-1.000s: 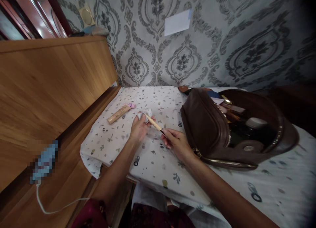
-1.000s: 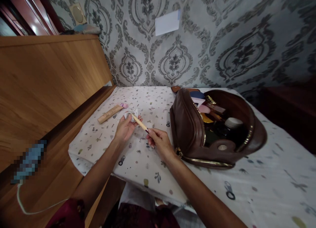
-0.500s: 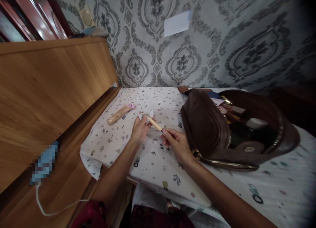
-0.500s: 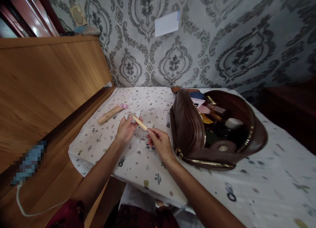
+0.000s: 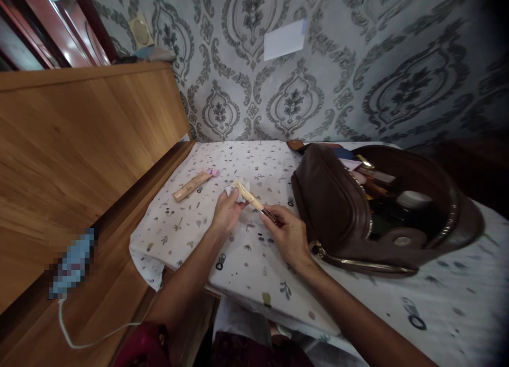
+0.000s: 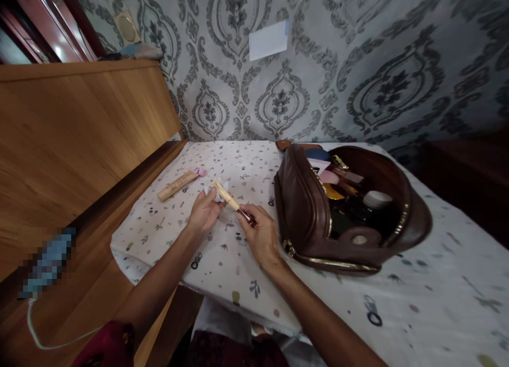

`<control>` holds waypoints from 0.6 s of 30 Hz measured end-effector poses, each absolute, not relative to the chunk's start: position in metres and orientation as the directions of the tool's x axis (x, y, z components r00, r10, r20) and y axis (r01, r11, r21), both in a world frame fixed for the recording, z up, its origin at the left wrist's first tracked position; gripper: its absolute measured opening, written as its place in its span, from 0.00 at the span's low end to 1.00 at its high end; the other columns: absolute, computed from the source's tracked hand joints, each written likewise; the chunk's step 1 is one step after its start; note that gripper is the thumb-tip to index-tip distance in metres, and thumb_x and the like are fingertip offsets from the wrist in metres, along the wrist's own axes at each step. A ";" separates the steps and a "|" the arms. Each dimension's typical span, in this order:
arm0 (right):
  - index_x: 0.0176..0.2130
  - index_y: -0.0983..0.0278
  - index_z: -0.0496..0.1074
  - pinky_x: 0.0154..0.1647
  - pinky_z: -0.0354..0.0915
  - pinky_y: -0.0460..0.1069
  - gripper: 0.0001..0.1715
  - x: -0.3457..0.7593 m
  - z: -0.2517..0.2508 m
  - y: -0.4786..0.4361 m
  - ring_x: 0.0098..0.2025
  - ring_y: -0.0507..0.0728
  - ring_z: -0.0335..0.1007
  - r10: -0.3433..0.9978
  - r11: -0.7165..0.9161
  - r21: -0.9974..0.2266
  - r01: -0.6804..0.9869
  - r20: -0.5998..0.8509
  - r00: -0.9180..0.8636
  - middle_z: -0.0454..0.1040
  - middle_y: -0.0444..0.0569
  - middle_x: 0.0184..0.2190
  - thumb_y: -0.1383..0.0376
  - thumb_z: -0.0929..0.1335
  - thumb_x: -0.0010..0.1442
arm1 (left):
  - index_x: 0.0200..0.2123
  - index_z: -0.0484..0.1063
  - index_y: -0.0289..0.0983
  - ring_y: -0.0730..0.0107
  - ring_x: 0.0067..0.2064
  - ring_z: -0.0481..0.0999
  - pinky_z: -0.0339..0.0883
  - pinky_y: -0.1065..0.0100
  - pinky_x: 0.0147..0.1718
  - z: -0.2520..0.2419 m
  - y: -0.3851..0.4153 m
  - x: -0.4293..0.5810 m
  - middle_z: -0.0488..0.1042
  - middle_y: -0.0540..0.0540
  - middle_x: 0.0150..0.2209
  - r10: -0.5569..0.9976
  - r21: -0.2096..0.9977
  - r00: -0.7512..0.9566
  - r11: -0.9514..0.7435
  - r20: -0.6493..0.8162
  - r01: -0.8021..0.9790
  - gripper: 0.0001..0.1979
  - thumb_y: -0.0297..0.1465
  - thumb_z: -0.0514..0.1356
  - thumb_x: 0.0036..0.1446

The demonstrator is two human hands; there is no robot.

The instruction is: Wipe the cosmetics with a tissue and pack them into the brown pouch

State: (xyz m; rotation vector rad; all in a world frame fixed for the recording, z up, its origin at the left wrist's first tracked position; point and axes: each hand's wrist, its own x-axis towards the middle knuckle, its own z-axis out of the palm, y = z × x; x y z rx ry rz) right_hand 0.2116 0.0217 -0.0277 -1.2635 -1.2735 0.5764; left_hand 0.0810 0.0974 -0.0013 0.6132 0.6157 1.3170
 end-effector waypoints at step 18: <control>0.36 0.62 0.76 0.24 0.54 0.47 0.16 0.211 -0.026 0.022 0.24 0.53 0.58 0.947 0.194 -0.915 0.353 0.269 0.176 0.64 0.41 0.20 0.53 0.68 0.57 | 0.33 0.69 0.37 0.67 0.43 0.80 0.71 0.61 0.52 -0.009 0.093 0.087 0.73 0.52 0.31 0.985 0.735 0.168 0.135 -0.029 -0.664 0.12 0.32 0.70 0.54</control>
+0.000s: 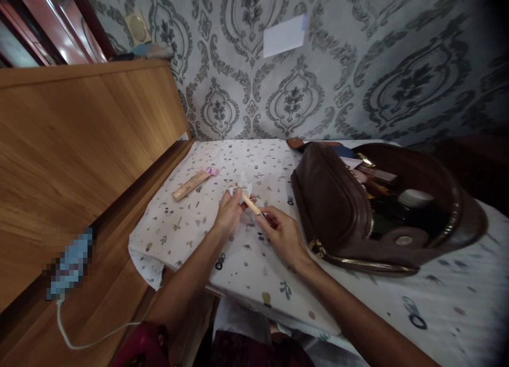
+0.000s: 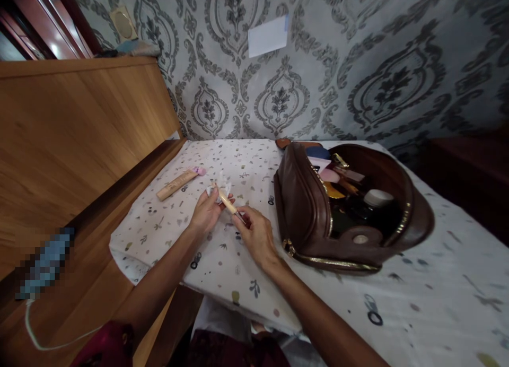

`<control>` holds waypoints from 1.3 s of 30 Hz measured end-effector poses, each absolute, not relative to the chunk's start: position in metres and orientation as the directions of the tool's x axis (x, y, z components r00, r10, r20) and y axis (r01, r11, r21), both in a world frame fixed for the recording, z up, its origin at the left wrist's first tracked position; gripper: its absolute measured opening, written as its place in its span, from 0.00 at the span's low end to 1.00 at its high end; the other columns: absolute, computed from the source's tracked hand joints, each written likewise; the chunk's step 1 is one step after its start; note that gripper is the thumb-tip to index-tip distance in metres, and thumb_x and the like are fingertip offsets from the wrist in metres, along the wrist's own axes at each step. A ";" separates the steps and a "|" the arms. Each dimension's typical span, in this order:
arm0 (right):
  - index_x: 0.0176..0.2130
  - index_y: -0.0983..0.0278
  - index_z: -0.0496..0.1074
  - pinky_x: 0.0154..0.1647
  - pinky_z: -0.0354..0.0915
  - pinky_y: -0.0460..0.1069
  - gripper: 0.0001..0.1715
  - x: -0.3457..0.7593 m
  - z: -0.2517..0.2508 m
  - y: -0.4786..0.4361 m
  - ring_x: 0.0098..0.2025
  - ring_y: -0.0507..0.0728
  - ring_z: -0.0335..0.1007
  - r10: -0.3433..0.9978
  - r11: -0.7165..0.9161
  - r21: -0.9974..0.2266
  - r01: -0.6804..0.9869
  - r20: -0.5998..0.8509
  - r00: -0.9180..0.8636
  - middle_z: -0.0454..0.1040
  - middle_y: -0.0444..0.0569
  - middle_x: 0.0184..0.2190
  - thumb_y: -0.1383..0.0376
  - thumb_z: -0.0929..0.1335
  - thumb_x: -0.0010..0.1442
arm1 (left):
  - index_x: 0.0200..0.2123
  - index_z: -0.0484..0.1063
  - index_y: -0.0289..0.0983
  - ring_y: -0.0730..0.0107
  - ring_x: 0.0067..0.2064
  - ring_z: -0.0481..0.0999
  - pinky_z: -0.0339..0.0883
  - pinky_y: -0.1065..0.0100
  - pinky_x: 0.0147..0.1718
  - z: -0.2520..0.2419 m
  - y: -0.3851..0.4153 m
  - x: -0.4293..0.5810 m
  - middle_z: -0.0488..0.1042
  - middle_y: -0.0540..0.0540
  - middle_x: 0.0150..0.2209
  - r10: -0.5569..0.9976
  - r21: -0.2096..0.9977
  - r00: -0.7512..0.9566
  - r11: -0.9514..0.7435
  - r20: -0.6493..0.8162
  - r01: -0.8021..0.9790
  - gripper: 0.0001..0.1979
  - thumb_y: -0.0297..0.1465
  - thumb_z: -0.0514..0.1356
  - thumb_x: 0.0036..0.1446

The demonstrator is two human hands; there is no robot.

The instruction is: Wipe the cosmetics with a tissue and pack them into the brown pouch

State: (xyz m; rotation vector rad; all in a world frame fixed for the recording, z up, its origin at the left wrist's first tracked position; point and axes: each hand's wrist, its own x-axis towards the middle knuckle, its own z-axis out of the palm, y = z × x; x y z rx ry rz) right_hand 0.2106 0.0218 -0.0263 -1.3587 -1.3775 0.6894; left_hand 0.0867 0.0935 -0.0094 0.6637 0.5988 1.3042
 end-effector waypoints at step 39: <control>0.33 0.64 0.75 0.19 0.56 0.44 0.29 0.208 -0.027 0.027 0.23 0.50 0.66 0.977 -0.195 -0.911 -0.362 -0.148 -0.154 0.75 0.48 0.26 0.42 0.74 0.47 | 0.29 0.65 0.35 0.70 0.30 0.78 0.74 0.68 0.34 -0.006 0.092 0.085 0.71 0.52 0.25 0.956 0.752 0.280 0.248 -0.088 -0.611 0.16 0.34 0.71 0.51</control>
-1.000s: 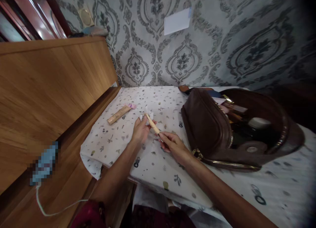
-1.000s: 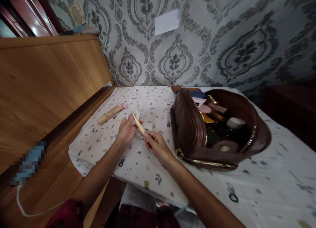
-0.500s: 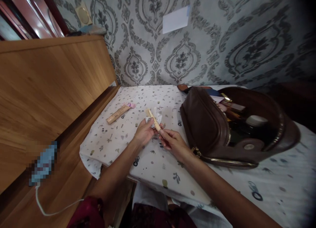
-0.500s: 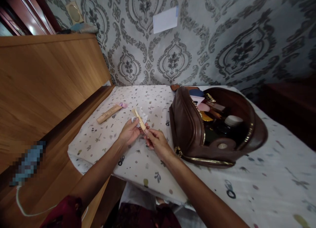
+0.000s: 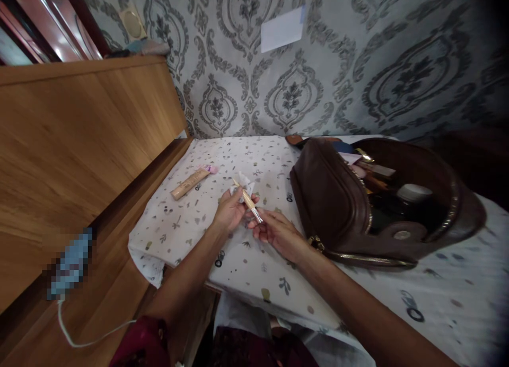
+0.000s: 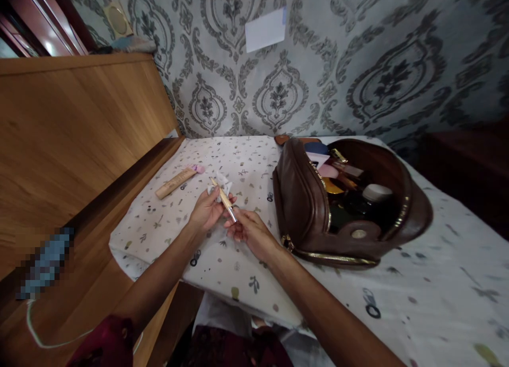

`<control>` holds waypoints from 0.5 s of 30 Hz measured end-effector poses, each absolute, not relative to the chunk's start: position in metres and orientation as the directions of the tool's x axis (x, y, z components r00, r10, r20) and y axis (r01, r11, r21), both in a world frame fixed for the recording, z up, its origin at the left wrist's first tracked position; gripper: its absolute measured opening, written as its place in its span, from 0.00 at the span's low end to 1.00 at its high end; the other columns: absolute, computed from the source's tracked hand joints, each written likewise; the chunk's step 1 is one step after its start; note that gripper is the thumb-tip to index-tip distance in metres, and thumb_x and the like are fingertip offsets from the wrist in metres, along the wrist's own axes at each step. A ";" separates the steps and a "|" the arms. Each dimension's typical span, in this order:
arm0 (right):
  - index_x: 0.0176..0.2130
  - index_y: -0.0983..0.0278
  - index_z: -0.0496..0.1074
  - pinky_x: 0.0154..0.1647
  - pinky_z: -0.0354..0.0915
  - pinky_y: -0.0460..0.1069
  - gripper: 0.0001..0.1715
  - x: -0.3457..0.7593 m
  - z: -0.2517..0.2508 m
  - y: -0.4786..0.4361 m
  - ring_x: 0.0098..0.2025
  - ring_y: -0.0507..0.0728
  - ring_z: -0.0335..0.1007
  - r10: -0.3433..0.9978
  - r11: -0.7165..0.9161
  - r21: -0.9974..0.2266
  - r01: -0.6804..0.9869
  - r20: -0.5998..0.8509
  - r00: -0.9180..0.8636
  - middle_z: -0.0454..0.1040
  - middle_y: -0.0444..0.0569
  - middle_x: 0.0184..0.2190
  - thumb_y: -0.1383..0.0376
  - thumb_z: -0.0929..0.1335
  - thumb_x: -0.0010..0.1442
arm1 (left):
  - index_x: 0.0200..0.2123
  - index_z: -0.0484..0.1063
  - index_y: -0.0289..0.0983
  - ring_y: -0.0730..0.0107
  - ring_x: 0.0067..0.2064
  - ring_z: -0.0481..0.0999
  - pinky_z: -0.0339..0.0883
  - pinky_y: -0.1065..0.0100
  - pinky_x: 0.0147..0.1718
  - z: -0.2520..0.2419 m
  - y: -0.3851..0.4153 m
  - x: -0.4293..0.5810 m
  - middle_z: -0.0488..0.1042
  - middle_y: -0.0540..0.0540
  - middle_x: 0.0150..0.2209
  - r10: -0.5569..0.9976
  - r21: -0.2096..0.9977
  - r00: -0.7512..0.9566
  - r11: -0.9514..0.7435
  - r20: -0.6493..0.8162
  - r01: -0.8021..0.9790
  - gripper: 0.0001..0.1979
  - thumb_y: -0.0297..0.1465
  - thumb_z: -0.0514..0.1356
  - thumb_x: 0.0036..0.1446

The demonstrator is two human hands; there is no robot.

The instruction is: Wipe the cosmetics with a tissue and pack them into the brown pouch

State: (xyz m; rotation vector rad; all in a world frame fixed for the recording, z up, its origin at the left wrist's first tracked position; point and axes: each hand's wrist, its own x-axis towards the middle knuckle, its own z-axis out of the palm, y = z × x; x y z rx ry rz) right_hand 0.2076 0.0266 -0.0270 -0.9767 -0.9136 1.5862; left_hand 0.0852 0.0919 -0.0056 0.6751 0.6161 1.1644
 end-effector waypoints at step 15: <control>0.31 0.63 0.70 0.18 0.54 0.45 0.26 0.206 -0.034 0.029 0.19 0.50 0.60 0.999 -0.008 -0.995 -0.097 -0.011 0.035 0.67 0.40 0.19 0.45 0.74 0.47 | 0.30 0.69 0.34 0.72 0.32 0.78 0.73 0.59 0.49 -0.007 0.091 0.090 0.72 0.53 0.27 0.962 0.744 0.264 0.229 -0.074 -0.627 0.12 0.30 0.70 0.53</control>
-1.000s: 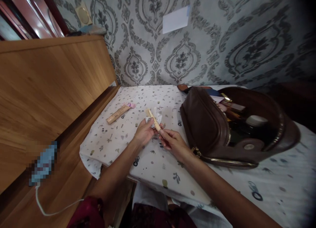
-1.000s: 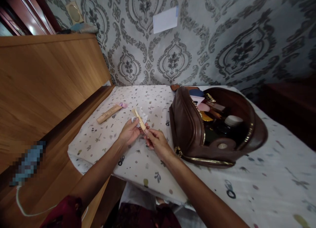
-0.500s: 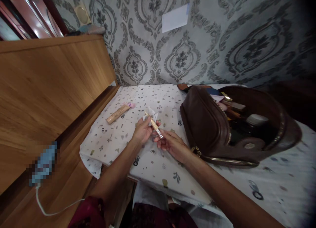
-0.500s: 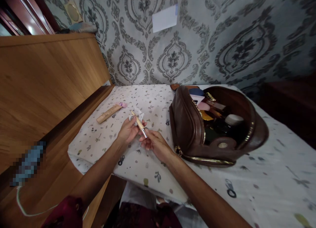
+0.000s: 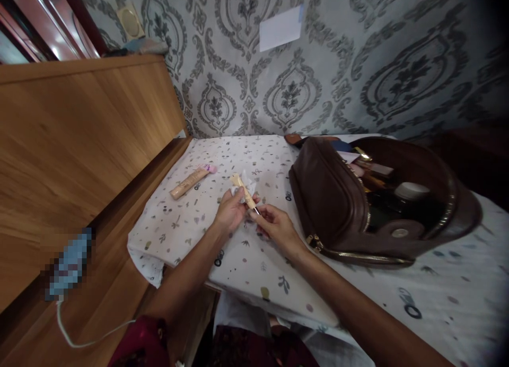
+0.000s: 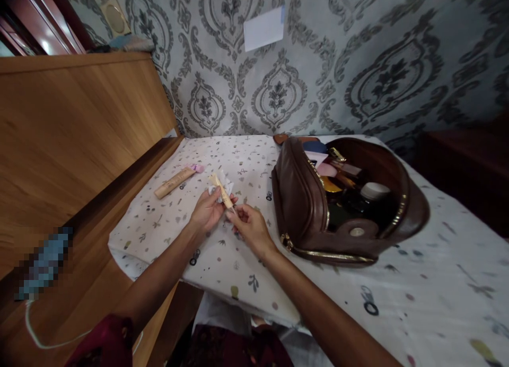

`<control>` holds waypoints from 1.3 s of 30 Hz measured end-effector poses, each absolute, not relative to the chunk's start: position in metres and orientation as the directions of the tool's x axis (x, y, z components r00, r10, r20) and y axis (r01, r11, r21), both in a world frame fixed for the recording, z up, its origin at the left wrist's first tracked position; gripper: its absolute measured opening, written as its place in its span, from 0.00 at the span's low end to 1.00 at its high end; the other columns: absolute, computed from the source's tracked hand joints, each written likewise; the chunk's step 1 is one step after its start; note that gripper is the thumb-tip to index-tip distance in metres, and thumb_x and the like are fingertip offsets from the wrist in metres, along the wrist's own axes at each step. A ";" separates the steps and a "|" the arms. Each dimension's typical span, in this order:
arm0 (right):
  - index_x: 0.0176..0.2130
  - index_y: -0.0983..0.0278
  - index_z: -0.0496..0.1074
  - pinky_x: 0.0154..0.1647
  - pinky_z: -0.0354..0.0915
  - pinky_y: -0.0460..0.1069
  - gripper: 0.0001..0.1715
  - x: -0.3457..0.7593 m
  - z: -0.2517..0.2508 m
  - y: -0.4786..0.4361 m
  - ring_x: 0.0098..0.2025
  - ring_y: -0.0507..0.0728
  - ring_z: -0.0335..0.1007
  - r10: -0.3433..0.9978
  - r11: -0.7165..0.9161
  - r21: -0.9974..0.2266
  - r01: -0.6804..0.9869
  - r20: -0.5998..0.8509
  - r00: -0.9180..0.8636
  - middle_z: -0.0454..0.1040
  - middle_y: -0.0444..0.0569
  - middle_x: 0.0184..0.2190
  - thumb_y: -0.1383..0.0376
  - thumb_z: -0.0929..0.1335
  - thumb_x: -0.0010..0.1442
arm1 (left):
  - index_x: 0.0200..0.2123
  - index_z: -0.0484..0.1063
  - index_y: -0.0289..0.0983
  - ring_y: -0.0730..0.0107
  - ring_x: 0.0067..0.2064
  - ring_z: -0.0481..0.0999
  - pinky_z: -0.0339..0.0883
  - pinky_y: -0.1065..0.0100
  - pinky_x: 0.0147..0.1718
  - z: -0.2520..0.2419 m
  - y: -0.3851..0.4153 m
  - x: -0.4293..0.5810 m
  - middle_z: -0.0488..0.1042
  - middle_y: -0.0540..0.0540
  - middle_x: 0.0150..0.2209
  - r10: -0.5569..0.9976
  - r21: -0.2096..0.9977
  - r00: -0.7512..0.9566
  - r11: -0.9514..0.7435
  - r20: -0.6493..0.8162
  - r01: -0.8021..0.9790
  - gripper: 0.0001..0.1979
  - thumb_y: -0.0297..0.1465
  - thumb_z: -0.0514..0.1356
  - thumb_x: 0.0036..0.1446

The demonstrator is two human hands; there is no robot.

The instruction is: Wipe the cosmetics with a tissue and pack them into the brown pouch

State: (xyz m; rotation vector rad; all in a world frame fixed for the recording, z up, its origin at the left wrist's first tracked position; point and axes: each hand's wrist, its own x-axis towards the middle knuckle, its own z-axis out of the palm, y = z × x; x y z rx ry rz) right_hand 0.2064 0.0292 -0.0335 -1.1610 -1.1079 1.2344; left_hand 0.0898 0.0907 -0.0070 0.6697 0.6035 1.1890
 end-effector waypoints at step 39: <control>0.29 0.66 0.76 0.19 0.55 0.43 0.29 0.213 -0.027 0.030 0.24 0.49 0.67 0.981 -0.188 -0.908 -0.375 -0.153 -0.122 0.77 0.49 0.27 0.46 0.79 0.40 | 0.29 0.68 0.34 0.74 0.30 0.77 0.74 0.63 0.46 -0.004 0.088 0.087 0.73 0.52 0.26 0.958 0.732 0.263 0.258 -0.111 -0.631 0.11 0.29 0.69 0.55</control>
